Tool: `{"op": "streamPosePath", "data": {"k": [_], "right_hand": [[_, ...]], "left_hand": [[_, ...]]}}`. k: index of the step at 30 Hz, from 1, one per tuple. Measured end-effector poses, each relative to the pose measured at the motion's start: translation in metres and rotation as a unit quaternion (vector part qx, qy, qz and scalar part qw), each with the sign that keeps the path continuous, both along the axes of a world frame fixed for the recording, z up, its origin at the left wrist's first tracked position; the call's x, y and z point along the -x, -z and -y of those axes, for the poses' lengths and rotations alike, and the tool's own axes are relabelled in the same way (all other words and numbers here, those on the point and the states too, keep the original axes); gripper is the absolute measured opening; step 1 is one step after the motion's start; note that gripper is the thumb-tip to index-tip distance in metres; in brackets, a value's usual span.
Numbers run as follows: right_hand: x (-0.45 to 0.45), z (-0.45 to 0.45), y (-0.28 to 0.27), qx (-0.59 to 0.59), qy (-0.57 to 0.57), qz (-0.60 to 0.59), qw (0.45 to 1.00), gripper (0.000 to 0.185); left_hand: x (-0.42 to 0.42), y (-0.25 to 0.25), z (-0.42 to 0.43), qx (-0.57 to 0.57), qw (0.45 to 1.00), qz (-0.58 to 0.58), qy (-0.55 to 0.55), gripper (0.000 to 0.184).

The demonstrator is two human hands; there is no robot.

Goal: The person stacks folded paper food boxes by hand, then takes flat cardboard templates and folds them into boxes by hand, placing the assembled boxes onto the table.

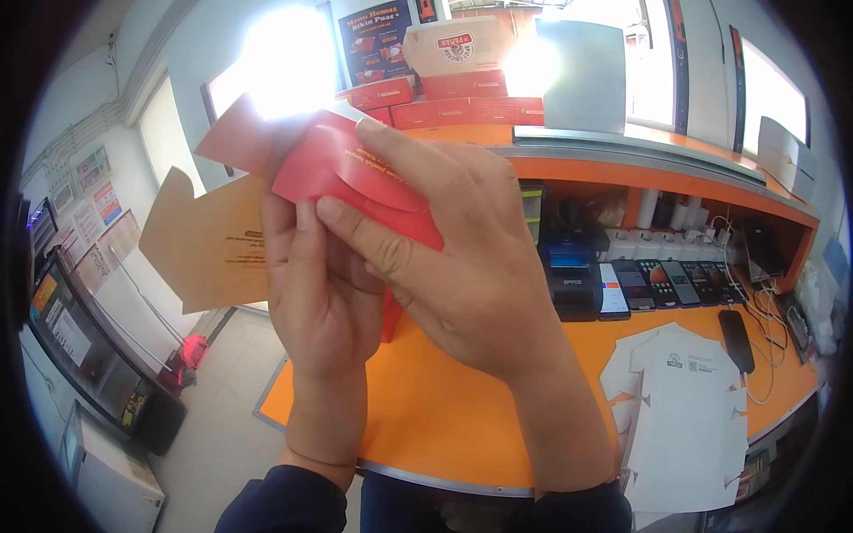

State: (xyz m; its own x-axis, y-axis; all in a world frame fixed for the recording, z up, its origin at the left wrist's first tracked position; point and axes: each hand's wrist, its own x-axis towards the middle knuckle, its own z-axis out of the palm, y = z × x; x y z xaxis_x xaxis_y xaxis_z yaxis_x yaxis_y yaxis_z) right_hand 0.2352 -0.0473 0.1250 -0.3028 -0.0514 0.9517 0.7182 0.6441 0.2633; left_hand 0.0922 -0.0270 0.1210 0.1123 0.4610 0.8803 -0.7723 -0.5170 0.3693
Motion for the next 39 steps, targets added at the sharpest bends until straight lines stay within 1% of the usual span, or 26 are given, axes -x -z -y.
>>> {"op": "streamPosePath", "data": {"k": [4, 6, 7, 9, 10, 12, 13, 15, 17, 18, 19, 21, 22, 25, 28, 31, 34, 36, 37, 39], "right_hand": [[-0.001, 0.002, 0.002, 0.009, 0.006, -0.017, 1.0, 0.043], [-0.003, 0.003, 0.0, 0.047, -0.06, -0.015, 0.997, 0.044], [-0.007, 0.004, -0.002, 0.073, -0.121, -0.018, 0.99, 0.045], [-0.017, 0.005, -0.001, 0.118, -0.22, -0.078, 0.965, 0.044], [-0.022, 0.006, 0.0, 0.137, -0.257, -0.135, 0.947, 0.043], [-0.036, 0.007, 0.002, 0.149, -0.294, -0.206, 0.921, 0.04], [-0.047, 0.005, 0.002, 0.145, -0.296, -0.22, 0.918, 0.038], [-0.06, 0.006, -0.002, 0.165, -0.262, -0.174, 0.935, 0.025], [-0.071, 0.004, -0.002, 0.197, -0.241, -0.121, 0.943, 0.014], [-0.076, 0.006, -0.002, 0.238, -0.221, -0.089, 0.942, 0.01], [-0.08, 0.009, -0.002, 0.276, -0.199, -0.056, 0.938, 0.009], [-0.077, 0.009, -0.002, 0.282, -0.107, -0.033, 0.953, 0.013], [-0.074, 0.008, -0.002, 0.284, -0.063, -0.02, 0.957, 0.016], [-0.061, 0.008, 0.002, 0.306, -0.038, -0.128, 0.943, 0.025], [-0.068, -0.003, 0.009, 0.279, 0.039, -0.098, 0.954, 0.032], [-0.07, -0.013, 0.018, 0.246, 0.106, -0.047, 0.962, 0.031], [-0.072, -0.013, 0.013, 0.365, -0.076, -0.094, 0.923, 0.025], [-0.071, -0.013, 0.012, 0.349, -0.111, -0.125, 0.922, 0.019], [-0.07, -0.013, 0.012, 0.341, -0.129, -0.139, 0.921, 0.017], [-0.061, -0.009, 0.008, 0.325, -0.105, -0.194, 0.92, 0.017]], "left_hand": [[-0.006, 0.004, -0.007, -0.041, 0.994, -0.037, -0.095, 0.068], [-0.006, 0.005, -0.01, -0.04, 0.987, -0.048, -0.145, 0.071], [-0.005, 0.005, -0.011, -0.046, 0.984, -0.055, -0.16, 0.072], [0.002, 0.001, -0.015, -0.08, 0.982, -0.069, -0.156, 0.072], [0.009, 0.0, -0.013, -0.082, 0.978, -0.127, -0.143, 0.07], [0.023, -0.003, -0.005, -0.089, 0.96, -0.241, -0.112, 0.067], [0.026, -0.002, -0.005, -0.097, 0.943, -0.3, -0.103, 0.066], [0.028, 0.001, -0.007, -0.114, 0.9, -0.413, -0.082, 0.064], [0.025, -0.002, -0.015, -0.162, 0.857, -0.47, -0.133, 0.06], [0.023, -0.003, -0.018, -0.187, 0.833, -0.496, -0.159, 0.059], [0.02, -0.002, -0.019, -0.162, 0.838, -0.496, -0.158, 0.058], [0.017, 0.0, -0.022, -0.109, 0.847, -0.496, -0.159, 0.055], [0.017, 0.001, -0.025, -0.103, 0.852, -0.488, -0.161, 0.053], [0.018, 0.002, -0.031, -0.081, 0.867, -0.463, -0.165, 0.048], [0.017, 0.001, -0.03, -0.065, 0.885, -0.429, -0.169, 0.046], [0.016, 0.006, -0.034, -0.071, 0.895, -0.401, -0.183, 0.044], [0.017, 0.005, -0.033, -0.06, 0.9, -0.393, -0.179, 0.042], [0.018, 0.003, -0.031, -0.041, 0.907, -0.382, -0.174, 0.039], [0.017, 0.002, -0.031, -0.022, 0.904, -0.38, -0.192, 0.039], [0.015, 0.0, -0.031, 0.019, 0.898, -0.376, -0.228, 0.039]]}}
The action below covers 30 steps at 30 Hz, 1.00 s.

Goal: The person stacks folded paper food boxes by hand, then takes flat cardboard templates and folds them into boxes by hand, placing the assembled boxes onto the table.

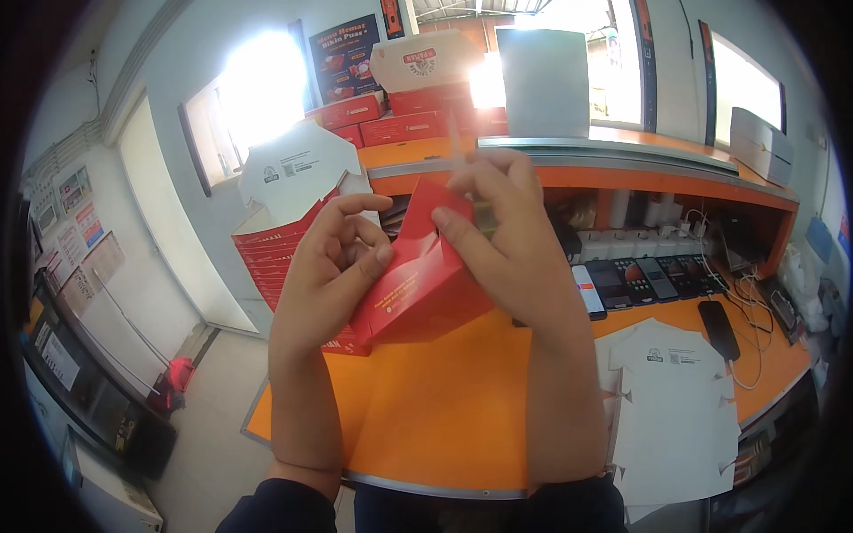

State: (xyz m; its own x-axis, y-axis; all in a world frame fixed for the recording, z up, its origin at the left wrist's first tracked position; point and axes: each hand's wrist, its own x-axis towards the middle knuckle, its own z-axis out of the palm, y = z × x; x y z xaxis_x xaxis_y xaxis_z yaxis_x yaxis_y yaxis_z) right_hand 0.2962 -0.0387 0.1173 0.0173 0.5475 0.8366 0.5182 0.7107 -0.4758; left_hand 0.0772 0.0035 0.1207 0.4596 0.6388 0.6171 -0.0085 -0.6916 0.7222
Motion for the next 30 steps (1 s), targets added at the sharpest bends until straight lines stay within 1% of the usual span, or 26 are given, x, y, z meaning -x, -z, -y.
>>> {"op": "streamPosePath", "data": {"k": [1, 3, 4, 7, 10, 12, 13, 15, 18, 19, 22, 25, 27, 28, 30], "right_hand": [[0.005, 0.002, -0.002, -0.002, 0.022, -0.023, 1.0, 0.018], [0.013, 0.004, -0.001, -0.054, 0.132, -0.006, 0.99, 0.021], [0.016, 0.005, 0.0, -0.079, 0.186, 0.003, 0.979, 0.022], [0.023, 0.016, -0.003, -0.113, 0.2, 0.044, 0.972, 0.024], [0.025, 0.025, -0.005, -0.09, 0.175, 0.1, 0.975, 0.021], [0.026, 0.026, -0.004, -0.096, 0.165, 0.106, 0.976, 0.018], [0.027, 0.026, -0.004, -0.1, 0.16, 0.108, 0.976, 0.016], [0.026, 0.025, -0.004, -0.086, 0.093, 0.125, 0.984, 0.015], [0.027, 0.02, -0.001, -0.047, 0.023, 0.135, 0.989, 0.015], [0.029, 0.018, -0.001, -0.033, 0.003, 0.137, 0.99, 0.016], [0.034, 0.013, 0.001, -0.048, -0.004, 0.112, 0.993, 0.016], [0.03, 0.009, 0.002, -0.068, 0.003, 0.131, 0.989, 0.04], [0.035, 0.018, 0.004, -0.038, 0.002, 0.141, 0.989, 0.066], [0.039, 0.024, 0.005, -0.024, 0.001, 0.146, 0.989, 0.079], [0.05, 0.029, 0.004, -0.034, 0.091, 0.181, 0.979, 0.101]], "left_hand": [[-0.001, 0.001, -0.002, 0.007, 1.0, 0.016, -0.003, 0.038], [-0.003, 0.004, -0.007, 0.021, 0.999, 0.046, -0.007, 0.036], [-0.004, 0.005, -0.006, 0.006, 0.999, 0.048, -0.012, 0.037], [-0.006, 0.003, 0.003, -0.046, 0.997, 0.046, -0.036, 0.038], [-0.007, 0.001, 0.012, -0.096, 0.993, 0.032, -0.062, 0.038], [-0.007, 0.0, 0.015, -0.113, 0.991, 0.027, -0.065, 0.039], [-0.007, 0.001, 0.012, -0.126, 0.989, 0.047, -0.062, 0.039], [-0.008, 0.006, 0.004, -0.152, 0.983, 0.087, -0.057, 0.04], [-0.005, 0.003, 0.009, -0.111, 0.991, 0.057, -0.044, 0.044], [-0.006, 0.003, 0.009, -0.123, 0.989, 0.063, -0.057, 0.044], [-0.011, 0.004, 0.005, -0.158, 0.98, 0.085, -0.088, 0.045], [-0.014, 0.006, 0.001, -0.201, 0.963, 0.123, -0.129, 0.043], [-0.015, 0.007, -0.003, -0.239, 0.941, 0.163, -0.177, 0.041], [-0.015, 0.007, -0.003, -0.232, 0.938, 0.18, -0.182, 0.039], [-0.016, 0.006, -0.001, -0.218, 0.933, 0.213, -0.189, 0.035]]}}
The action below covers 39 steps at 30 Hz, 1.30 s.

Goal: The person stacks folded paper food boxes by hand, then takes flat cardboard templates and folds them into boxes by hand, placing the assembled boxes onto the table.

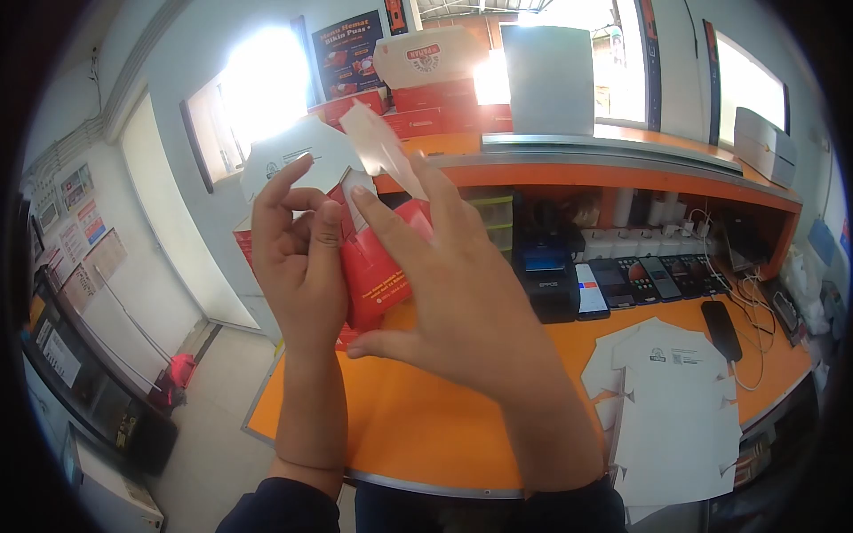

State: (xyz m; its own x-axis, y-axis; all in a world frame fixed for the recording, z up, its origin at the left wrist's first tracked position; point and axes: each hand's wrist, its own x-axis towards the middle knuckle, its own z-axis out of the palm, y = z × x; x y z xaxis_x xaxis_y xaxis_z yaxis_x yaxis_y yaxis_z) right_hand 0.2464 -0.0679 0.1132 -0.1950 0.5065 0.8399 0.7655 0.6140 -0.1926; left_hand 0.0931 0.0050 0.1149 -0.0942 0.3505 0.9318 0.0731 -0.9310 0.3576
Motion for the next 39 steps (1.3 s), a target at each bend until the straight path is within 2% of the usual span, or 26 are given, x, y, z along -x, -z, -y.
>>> {"op": "streamPosePath", "data": {"k": [1, 4, 6, 9, 12, 15, 16, 18, 21, 24, 26, 28, 29, 31, 35, 36, 39], "right_hand": [[0.005, 0.002, 0.0, -0.012, 0.045, 0.017, 0.999, 0.113], [0.017, 0.006, -0.001, -0.009, 0.099, 0.031, 0.995, 0.109], [0.019, 0.008, -0.001, 0.006, 0.087, 0.021, 0.996, 0.105], [0.016, 0.012, -0.003, 0.013, 0.084, -0.003, 0.996, 0.097], [-0.007, 0.012, -0.005, 0.006, 0.047, -0.011, 0.999, 0.094], [-0.042, 0.013, -0.013, 0.053, -0.111, -0.044, 0.991, 0.092], [-0.053, 0.015, -0.015, 0.077, -0.177, -0.063, 0.979, 0.091], [-0.071, 0.011, -0.009, 0.112, -0.227, -0.092, 0.963, 0.091], [-0.075, 0.002, -0.002, 0.126, -0.265, -0.091, 0.952, 0.093], [-0.057, 0.009, 0.001, 0.173, -0.3, -0.111, 0.931, 0.094], [-0.046, 0.007, 0.016, 0.214, -0.309, -0.056, 0.925, 0.096], [-0.029, 0.004, 0.04, 0.22, -0.285, 0.046, 0.932, 0.1], [-0.022, 0.006, 0.054, 0.204, -0.256, 0.12, 0.937, 0.102], [-0.014, 0.023, 0.084, 0.25, -0.204, 0.033, 0.946, 0.106], [-0.023, 0.042, 0.161, 0.286, -0.137, -0.176, 0.932, 0.11], [-0.019, 0.052, 0.17, 0.29, -0.163, -0.272, 0.903, 0.101], [-0.026, 0.069, 0.202, 0.296, -0.149, -0.293, 0.897, 0.101]], "left_hand": [[0.0, 0.0, 0.0, 0.003, 1.0, 0.005, 0.014, 0.035], [0.001, 0.002, 0.0, 0.008, 0.999, 0.015, 0.045, 0.033], [0.002, 0.001, 0.005, 0.005, 0.999, 0.01, 0.053, 0.033], [0.014, -0.003, 0.006, 0.008, 0.977, -0.023, 0.211, 0.034], [0.019, -0.009, 0.013, -0.012, 0.977, 0.011, 0.212, 0.037], [0.039, -0.01, 0.006, -0.073, 0.996, -0.009, 0.054, 0.04], [0.042, -0.007, 0.004, -0.058, 0.998, -0.002, 0.032, 0.041], [0.047, 0.004, -0.001, -0.033, 0.999, 0.014, -0.014, 0.044], [0.062, 0.058, 0.0, 0.043, 0.996, 0.069, -0.02, 0.058], [0.075, 0.116, 0.023, 0.159, 0.977, 0.079, 0.12, 0.079], [0.071, 0.146, 0.04, 0.26, 0.911, 0.147, 0.283, 0.1], [0.08, 0.212, 0.029, 0.236, 0.881, 0.174, 0.371, 0.106], [0.083, 0.216, 0.037, 0.262, 0.882, 0.15, 0.361, 0.106], [0.092, 0.215, 0.058, 0.316, 0.882, 0.103, 0.333, 0.108], [0.098, 0.196, 0.063, 0.281, 0.92, -0.081, 0.261, 0.101], [0.096, 0.197, 0.066, 0.281, 0.919, -0.112, 0.255, 0.099], [0.096, 0.196, 0.071, 0.282, 0.906, -0.197, 0.245, 0.093]]}}
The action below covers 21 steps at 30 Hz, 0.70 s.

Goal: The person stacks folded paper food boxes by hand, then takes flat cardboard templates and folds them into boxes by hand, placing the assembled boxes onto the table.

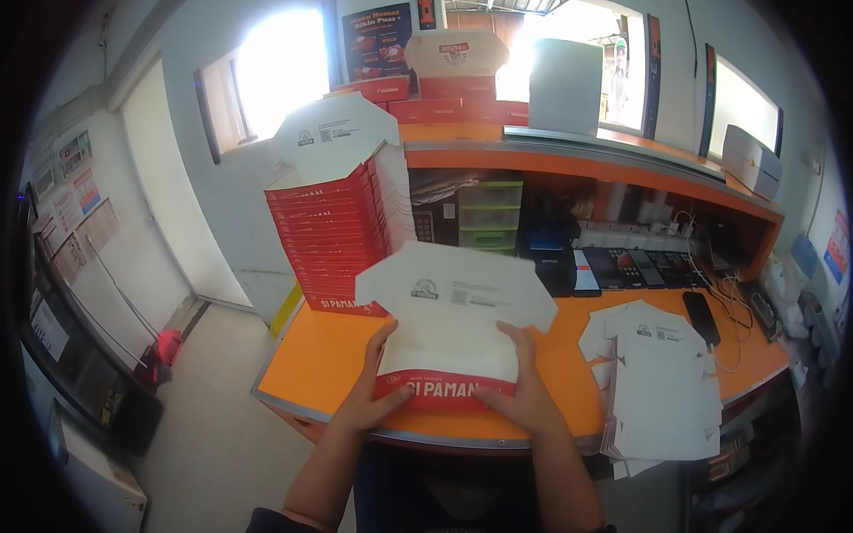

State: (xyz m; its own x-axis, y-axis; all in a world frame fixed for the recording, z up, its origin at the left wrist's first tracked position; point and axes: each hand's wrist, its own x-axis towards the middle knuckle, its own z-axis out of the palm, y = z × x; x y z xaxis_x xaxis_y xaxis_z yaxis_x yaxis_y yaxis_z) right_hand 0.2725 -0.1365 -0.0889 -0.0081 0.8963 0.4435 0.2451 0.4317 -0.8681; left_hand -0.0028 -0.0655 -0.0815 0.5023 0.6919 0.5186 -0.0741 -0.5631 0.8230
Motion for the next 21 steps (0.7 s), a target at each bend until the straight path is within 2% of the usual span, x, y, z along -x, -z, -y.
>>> {"op": "streamPosePath", "data": {"k": [5, 9, 12, 14, 17, 18, 19, 20, 21], "right_hand": [[0.0, 0.006, 0.013, -0.029, 0.005, -0.013, 0.999, 0.106], [-0.006, 0.005, 0.011, -0.017, 0.02, 0.014, 1.0, 0.111], [-0.008, 0.002, 0.02, -0.03, 0.111, 0.108, 0.988, 0.11], [-0.007, 0.007, 0.013, -0.032, 0.167, 0.102, 0.98, 0.1], [-0.013, 0.019, 0.023, -0.025, 0.231, 0.098, 0.968, 0.084], [-0.014, 0.023, 0.023, -0.023, 0.245, 0.098, 0.964, 0.078], [-0.013, 0.031, 0.02, -0.075, 0.283, 0.148, 0.945, 0.06], [-0.016, 0.049, 0.015, -0.075, 0.261, 0.157, 0.95, 0.056], [-0.017, 0.064, 0.008, -0.079, 0.234, 0.166, 0.955, 0.052]], "left_hand": [[-0.001, 0.006, -0.005, 0.016, 0.998, -0.05, 0.026, 0.093], [-0.002, 0.01, -0.009, -0.01, 0.998, -0.059, -0.01, 0.101], [0.005, 0.011, -0.01, -0.036, 0.998, -0.05, -0.033, 0.107], [0.012, 0.016, -0.009, -0.037, 0.997, -0.053, -0.042, 0.11], [0.007, 0.015, -0.005, -0.036, 0.988, -0.104, -0.113, 0.094], [0.005, 0.014, -0.006, -0.022, 0.989, -0.112, -0.098, 0.085], [0.005, 0.014, -0.007, -0.007, 0.989, -0.121, -0.086, 0.077], [0.002, 0.014, -0.006, 0.007, 0.988, -0.13, -0.079, 0.068], [-0.002, 0.013, -0.004, 0.019, 0.989, -0.114, -0.087, 0.046]]}}
